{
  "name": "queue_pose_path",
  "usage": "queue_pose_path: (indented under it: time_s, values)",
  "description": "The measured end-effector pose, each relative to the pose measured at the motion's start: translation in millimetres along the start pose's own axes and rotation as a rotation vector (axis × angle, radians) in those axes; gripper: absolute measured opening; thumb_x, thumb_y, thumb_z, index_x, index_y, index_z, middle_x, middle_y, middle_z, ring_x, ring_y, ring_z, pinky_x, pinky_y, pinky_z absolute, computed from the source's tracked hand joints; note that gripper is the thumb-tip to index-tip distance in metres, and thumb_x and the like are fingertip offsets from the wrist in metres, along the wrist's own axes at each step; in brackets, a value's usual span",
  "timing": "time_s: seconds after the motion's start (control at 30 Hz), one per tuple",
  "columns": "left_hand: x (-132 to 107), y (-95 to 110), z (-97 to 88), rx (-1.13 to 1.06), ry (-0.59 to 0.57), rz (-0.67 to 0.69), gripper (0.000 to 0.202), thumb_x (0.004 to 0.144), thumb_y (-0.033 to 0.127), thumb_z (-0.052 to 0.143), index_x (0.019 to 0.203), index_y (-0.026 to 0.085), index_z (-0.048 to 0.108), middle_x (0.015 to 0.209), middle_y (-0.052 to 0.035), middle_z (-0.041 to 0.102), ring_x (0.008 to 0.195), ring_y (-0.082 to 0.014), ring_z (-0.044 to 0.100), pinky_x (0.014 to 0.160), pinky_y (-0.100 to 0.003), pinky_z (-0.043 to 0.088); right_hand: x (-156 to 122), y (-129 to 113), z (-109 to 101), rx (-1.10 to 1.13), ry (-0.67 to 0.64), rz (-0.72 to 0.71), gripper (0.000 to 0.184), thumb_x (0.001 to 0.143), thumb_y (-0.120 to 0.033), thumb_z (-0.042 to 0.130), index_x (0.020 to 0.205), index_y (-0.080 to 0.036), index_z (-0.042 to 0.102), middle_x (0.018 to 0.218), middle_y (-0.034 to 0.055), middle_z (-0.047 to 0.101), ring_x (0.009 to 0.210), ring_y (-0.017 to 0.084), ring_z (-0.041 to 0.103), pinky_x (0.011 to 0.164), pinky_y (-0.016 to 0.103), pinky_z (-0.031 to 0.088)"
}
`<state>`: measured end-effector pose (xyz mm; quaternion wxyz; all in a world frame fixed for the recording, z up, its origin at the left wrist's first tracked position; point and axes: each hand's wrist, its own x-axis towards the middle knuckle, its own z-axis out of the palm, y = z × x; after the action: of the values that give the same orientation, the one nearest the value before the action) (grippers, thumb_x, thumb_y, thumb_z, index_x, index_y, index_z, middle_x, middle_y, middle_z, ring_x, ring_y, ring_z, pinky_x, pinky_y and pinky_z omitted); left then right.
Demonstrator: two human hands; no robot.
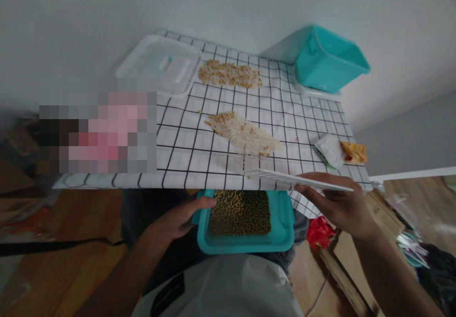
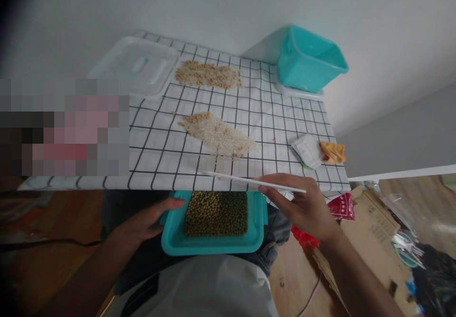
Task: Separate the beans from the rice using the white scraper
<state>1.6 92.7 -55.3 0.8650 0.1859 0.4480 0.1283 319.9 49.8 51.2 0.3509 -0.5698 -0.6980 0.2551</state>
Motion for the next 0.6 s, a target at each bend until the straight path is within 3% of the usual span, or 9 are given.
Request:
queue_pose_path:
  time_s: [0.13,0.33,0.6]
  values:
    - [-2.0,1.9,4.3,-0.003,0.005,0.007,0.015,0.073,0.030,0.069,0.084,0.020,0.071,0.074,-0.0015,0.077,0.075,-0.0190,0.071,0.078,-0.027,0.053,2.9,4.4,0.1,0.021,0.067,0.032,0.030,0.075,-0.013,0.070,0.098,-0.032,0.070,0.089,-0.0059,0.072,0.075,0.012,0.067,0.066,0.022,0.056]
    - [-0.2,-0.7,2.7,-0.008,-0.005,-0.008,0.025,0.073,0.030,0.069,0.094,0.019,0.070,0.082,-0.0037,0.078,0.081,-0.0219,0.072,0.082,-0.032,0.053,3.8,10.1,0.1,0.003,-0.028,0.020,0.030,0.075,-0.013,0.070,0.100,-0.031,0.070,0.092,-0.0050,0.073,0.077,0.012,0.068,0.068,0.021,0.056]
    - [-0.2,1.6,6.9,-0.008,0.027,0.002,0.016,0.070,0.030,0.072,0.082,0.020,0.070,0.072,-0.0007,0.077,0.070,-0.0187,0.071,0.076,-0.028,0.054,-0.2,0.1,-1.8,0.043,-0.106,0.004,0.032,0.077,-0.014,0.068,0.104,-0.033,0.069,0.098,-0.0045,0.072,0.086,0.014,0.068,0.077,0.025,0.057]
